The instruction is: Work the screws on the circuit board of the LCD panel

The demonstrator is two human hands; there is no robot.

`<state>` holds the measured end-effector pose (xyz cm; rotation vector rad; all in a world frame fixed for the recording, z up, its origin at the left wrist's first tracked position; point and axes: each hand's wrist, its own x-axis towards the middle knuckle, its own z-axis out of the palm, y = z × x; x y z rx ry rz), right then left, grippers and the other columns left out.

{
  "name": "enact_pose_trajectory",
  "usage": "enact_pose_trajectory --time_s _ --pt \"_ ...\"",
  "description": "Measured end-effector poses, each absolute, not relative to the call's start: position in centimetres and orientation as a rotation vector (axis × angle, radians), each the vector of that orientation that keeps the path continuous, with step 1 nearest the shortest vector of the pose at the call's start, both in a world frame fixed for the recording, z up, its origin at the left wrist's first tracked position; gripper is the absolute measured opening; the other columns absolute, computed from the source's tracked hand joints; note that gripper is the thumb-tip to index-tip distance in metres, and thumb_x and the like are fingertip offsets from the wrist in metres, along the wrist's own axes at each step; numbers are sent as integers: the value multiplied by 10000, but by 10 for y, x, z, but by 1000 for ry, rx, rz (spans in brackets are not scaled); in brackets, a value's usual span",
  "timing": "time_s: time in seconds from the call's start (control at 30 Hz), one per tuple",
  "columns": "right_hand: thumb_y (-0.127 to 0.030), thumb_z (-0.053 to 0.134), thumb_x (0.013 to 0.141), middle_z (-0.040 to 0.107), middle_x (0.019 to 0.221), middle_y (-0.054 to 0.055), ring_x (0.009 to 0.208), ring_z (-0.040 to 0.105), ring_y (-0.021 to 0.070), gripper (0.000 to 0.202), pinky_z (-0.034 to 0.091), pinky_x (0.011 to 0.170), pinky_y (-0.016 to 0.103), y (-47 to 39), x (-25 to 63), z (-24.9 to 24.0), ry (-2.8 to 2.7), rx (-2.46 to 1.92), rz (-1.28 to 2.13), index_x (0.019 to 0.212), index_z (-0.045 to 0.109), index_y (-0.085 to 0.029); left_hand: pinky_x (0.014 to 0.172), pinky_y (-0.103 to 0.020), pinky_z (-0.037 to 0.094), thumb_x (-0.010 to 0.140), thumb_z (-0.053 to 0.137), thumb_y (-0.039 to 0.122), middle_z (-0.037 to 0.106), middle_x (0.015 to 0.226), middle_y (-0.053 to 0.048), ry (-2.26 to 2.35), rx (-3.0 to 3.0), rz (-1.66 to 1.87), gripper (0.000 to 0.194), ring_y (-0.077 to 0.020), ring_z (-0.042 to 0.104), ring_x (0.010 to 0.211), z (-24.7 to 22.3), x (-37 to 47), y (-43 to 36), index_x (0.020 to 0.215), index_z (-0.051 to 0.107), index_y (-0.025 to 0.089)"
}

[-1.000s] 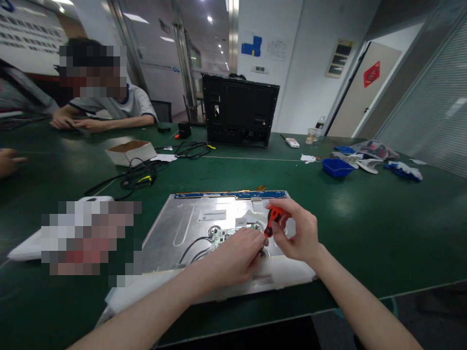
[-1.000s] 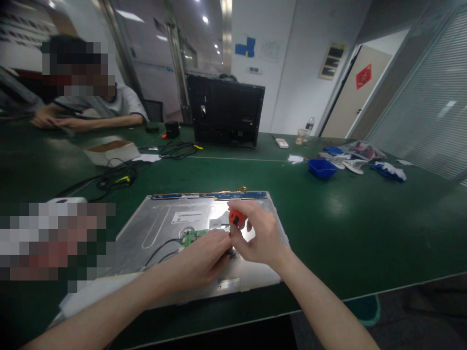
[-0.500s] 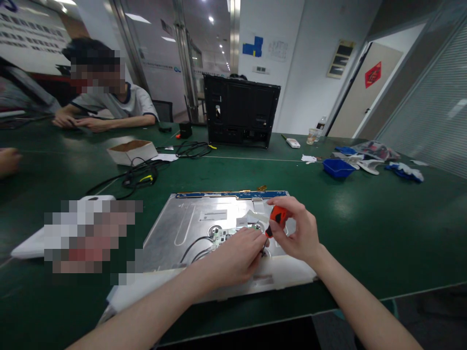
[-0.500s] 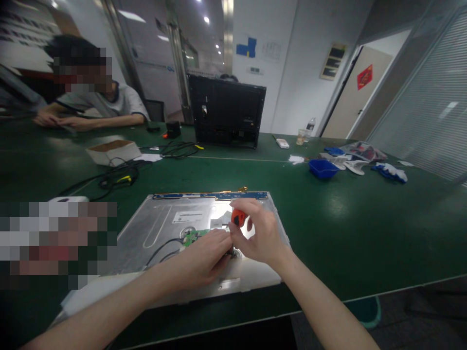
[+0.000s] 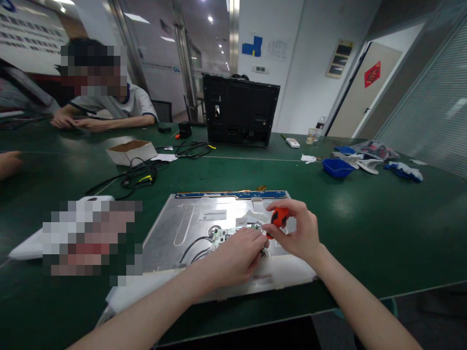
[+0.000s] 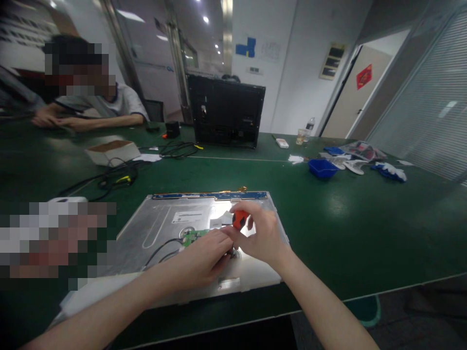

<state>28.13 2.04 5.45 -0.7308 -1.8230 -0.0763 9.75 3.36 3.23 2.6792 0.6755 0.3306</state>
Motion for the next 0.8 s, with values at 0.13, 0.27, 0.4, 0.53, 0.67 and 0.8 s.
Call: enact_pose_trajectory --time_s 0.13,0.27,0.4,0.53,0.67,0.8 --pt "-266 692 895 680 959 30 629 640 116 312 538 475 217 22 283 53 -1832 -715 -97 1178 560 -258 777 -359 469 850 489 97 642 930 -78 681 2678 338 93 -226 588 824 32 98 34 860 515 186" --pt "-195 678 890 637 1048 52 684 645 122 356 561 497 235 20 284 56 -1840 -744 -142 1228 609 -282 776 -353 463 848 487 83 628 894 -69 700 2687 356 107 -222 585 800 31 98 34 848 499 189" --pt "-125 614 879 674 1091 68 669 643 126 432 551 482 236 18 284 58 -1851 -733 -103 1286 578 -265 778 -352 464 848 493 87 622 876 -66 685 2704 331 107 -225 586 800 31 98 36 847 491 193" --pt "-149 616 873 710 1044 63 677 655 141 406 542 475 237 19 284 54 -1845 -719 -55 1261 547 -248 759 -343 462 845 505 73 634 909 -68 673 2704 324 121 -222 591 807 32 98 36 861 489 191" --pt "-198 701 862 712 985 39 628 645 116 401 544 487 217 22 283 50 -1805 -693 -20 1214 514 -243 762 -337 457 857 503 65 642 938 -71 673 2701 332 121 -222 596 834 33 98 34 871 507 185" --pt "-196 665 887 692 997 46 600 619 101 393 527 476 207 22 280 50 -1783 -690 -8 1229 474 -233 771 -337 455 847 514 57 642 952 -73 671 2702 314 128 -224 593 845 34 99 33 885 516 179"
